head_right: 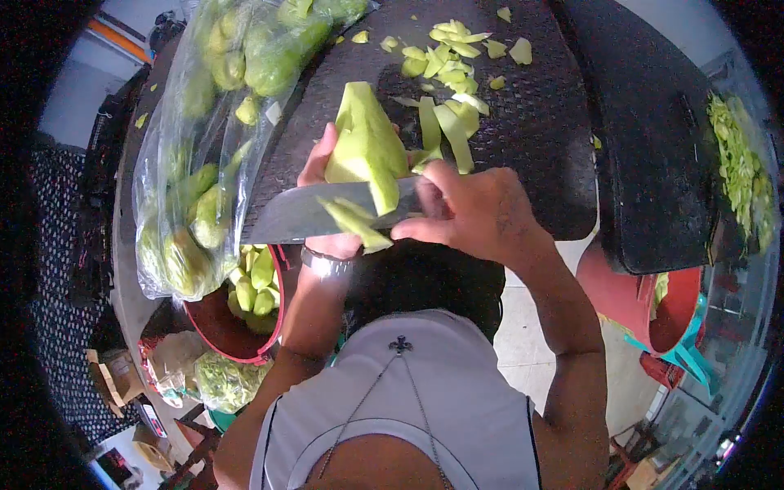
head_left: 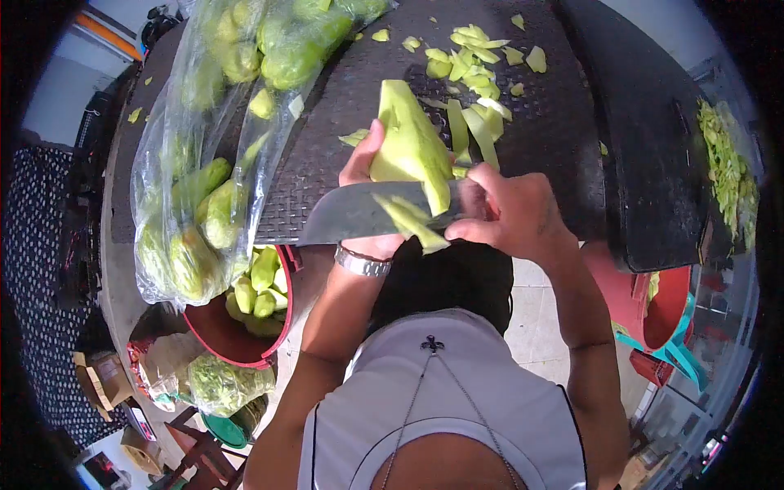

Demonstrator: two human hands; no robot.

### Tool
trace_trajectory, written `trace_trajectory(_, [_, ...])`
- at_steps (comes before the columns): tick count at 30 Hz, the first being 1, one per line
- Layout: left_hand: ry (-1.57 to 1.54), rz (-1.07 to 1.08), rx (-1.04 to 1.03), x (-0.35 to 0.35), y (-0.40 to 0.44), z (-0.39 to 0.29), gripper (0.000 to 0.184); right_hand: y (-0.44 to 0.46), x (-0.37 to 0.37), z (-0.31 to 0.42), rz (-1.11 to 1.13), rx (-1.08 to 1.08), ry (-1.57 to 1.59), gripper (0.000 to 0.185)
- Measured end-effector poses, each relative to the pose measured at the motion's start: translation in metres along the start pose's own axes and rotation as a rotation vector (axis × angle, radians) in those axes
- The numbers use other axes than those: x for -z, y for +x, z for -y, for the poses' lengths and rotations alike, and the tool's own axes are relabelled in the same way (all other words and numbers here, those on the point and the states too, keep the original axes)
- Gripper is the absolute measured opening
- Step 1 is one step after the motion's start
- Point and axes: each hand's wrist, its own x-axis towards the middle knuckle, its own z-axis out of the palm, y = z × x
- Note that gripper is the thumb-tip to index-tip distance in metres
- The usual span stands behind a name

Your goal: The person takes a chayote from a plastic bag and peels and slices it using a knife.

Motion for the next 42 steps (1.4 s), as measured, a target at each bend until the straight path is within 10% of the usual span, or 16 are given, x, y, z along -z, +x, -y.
trace_trajectory(42, [-0.040, 0.111, 0.050, 0.010, 0.000, -0.013, 0.059, 0.003, 0.032, -0.074, -0.045, -0.358, -0.067, 0.035])
